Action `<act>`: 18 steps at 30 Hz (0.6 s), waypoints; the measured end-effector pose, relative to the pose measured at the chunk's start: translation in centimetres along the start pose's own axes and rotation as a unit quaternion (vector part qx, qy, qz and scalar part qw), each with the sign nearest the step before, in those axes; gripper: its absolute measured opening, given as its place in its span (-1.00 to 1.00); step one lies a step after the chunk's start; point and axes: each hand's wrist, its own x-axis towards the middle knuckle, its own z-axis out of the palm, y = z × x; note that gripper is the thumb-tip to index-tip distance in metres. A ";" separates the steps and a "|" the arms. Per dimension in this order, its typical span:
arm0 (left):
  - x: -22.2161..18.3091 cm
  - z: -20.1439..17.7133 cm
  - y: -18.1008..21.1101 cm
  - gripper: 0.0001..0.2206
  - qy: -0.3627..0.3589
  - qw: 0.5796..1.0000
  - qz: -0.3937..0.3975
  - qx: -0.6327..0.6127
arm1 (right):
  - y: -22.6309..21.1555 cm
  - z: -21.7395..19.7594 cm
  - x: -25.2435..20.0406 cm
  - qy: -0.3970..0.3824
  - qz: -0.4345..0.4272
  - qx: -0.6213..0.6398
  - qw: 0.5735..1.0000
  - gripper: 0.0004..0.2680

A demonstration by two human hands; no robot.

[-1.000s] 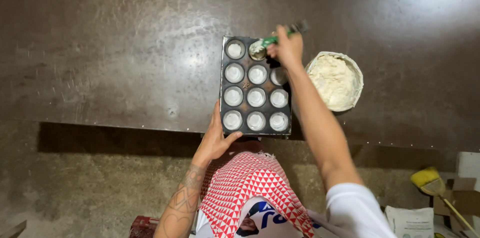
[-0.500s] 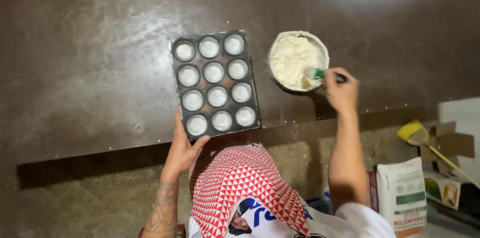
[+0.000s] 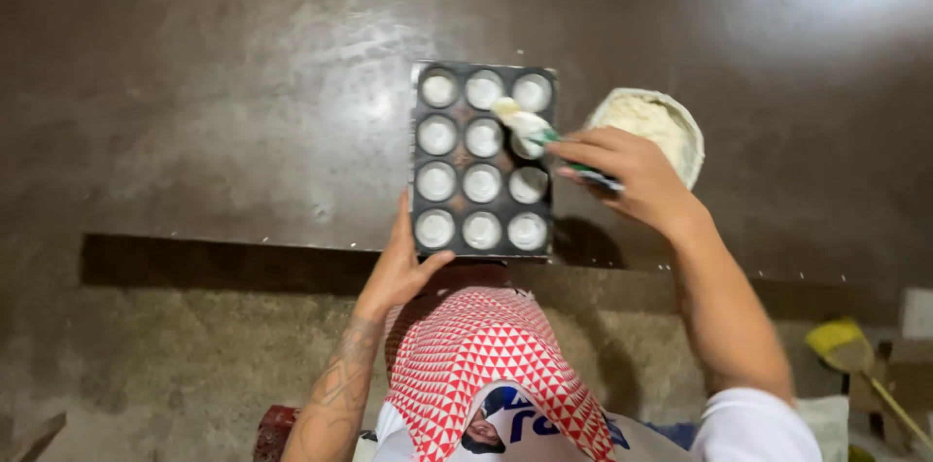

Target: The person uses a brush to apply a white substance from a bowl into the cups of several muffin tins, moving and stacking the tins as they are filled.

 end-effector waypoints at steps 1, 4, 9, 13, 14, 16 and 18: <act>0.0 0.1 -0.1 0.05 0.004 1.000 0.016 -0.007 | -0.4 0.3 2.3 -0.042 -0.049 -0.049 0.997 -0.71; 0.0 0.2 -0.2 0.06 0.012 0.999 0.043 -0.015 | -0.5 2.5 8.1 -0.189 -0.099 -0.170 0.962 -0.58; 0.1 0.5 -0.6 0.07 0.010 0.999 0.033 -0.004 | 4.5 10.1 15.1 -0.131 -0.093 -0.061 0.985 -0.83; 0.1 0.6 -0.8 0.08 0.006 0.999 0.034 -0.015 | 9.3 17.4 17.4 0.104 0.229 0.099 0.963 -0.84; 0.2 0.6 -0.8 0.09 0.004 0.999 0.033 -0.016 | 10.2 18.4 16.8 0.143 0.306 0.235 0.911 -0.81; 0.2 0.4 -1.0 0.09 -0.001 0.999 0.034 -0.013 | 11.4 18.9 14.9 0.211 0.432 0.485 0.730 -0.75; 0.2 0.5 -0.9 0.09 0.000 0.999 0.035 -0.010 | 10.4 18.3 9.7 0.250 0.362 0.668 0.600 -0.73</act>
